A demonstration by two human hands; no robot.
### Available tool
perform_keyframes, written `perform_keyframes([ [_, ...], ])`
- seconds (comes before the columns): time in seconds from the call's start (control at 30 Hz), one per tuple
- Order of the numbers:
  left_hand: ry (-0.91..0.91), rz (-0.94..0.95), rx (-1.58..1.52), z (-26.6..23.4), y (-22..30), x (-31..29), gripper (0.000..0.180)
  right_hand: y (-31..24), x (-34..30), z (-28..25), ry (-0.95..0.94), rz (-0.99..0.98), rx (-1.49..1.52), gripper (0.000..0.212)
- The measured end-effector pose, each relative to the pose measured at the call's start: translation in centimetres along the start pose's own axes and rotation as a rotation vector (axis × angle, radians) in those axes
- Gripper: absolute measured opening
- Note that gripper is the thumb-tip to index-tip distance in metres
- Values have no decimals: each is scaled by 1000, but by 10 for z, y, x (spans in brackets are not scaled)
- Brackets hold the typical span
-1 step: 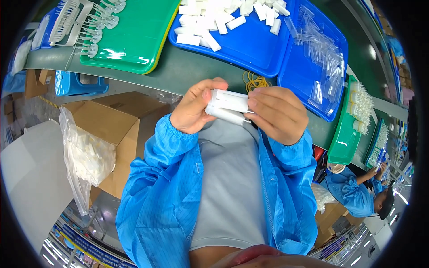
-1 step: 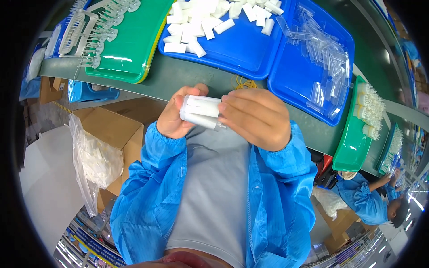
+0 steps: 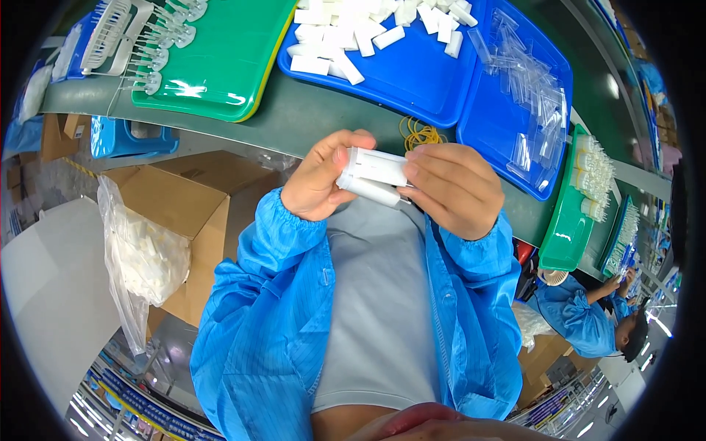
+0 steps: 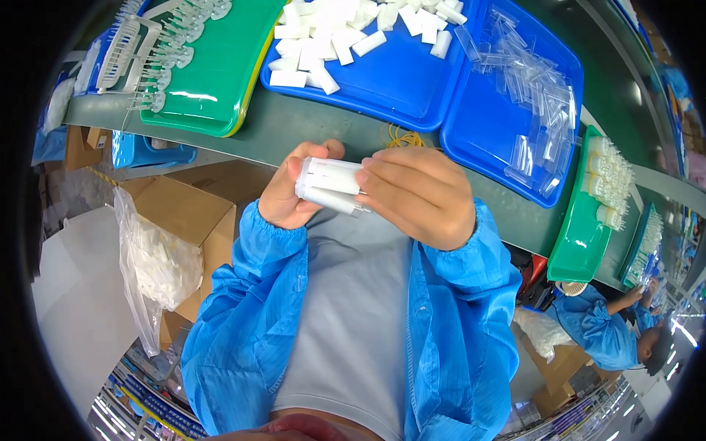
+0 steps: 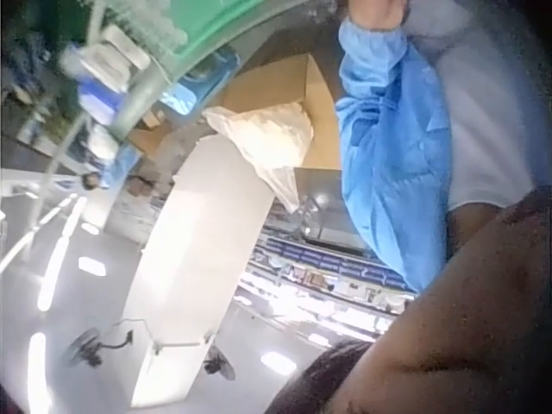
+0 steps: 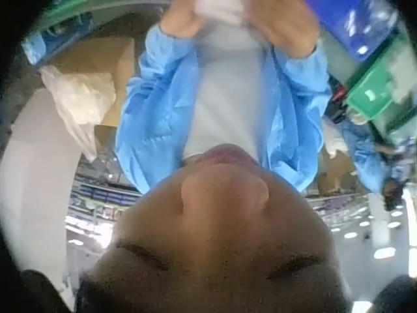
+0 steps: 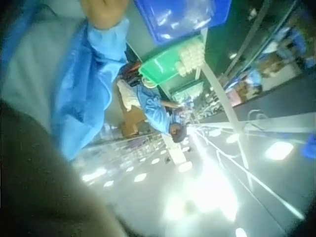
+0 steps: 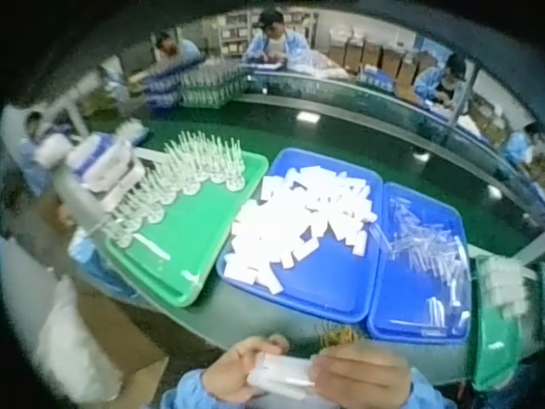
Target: The person assembles filter components by fitting white inserts and clear sleeves onto pronged plastic bases, then securing the assembled bundles with rubber bands.
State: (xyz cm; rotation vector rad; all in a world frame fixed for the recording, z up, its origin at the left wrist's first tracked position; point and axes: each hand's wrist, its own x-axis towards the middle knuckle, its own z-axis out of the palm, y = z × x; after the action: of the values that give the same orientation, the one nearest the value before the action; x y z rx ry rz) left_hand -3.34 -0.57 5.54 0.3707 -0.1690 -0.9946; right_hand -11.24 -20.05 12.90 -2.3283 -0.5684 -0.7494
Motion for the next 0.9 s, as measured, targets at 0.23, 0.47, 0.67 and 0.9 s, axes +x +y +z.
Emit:
perform_keyframes([
  [0.23, -13, -24, 320, 32, 3, -1, 19, 10, -9, 13, -25, -16, -40, 35],
  [0.47, -91, 69, 317, 19, 9, 3, 37, 1, -6, 3, 4, 134, 91, 35],
  [0.67, -82, 1, 240, 13, -1, 2, 42, -6, -6, 0, -9, 76, 41, 42],
  [0.9, -76, -27, 197, 15, 2, 2, 33, -13, -6, 1, -2, 41, -91, 47],
])
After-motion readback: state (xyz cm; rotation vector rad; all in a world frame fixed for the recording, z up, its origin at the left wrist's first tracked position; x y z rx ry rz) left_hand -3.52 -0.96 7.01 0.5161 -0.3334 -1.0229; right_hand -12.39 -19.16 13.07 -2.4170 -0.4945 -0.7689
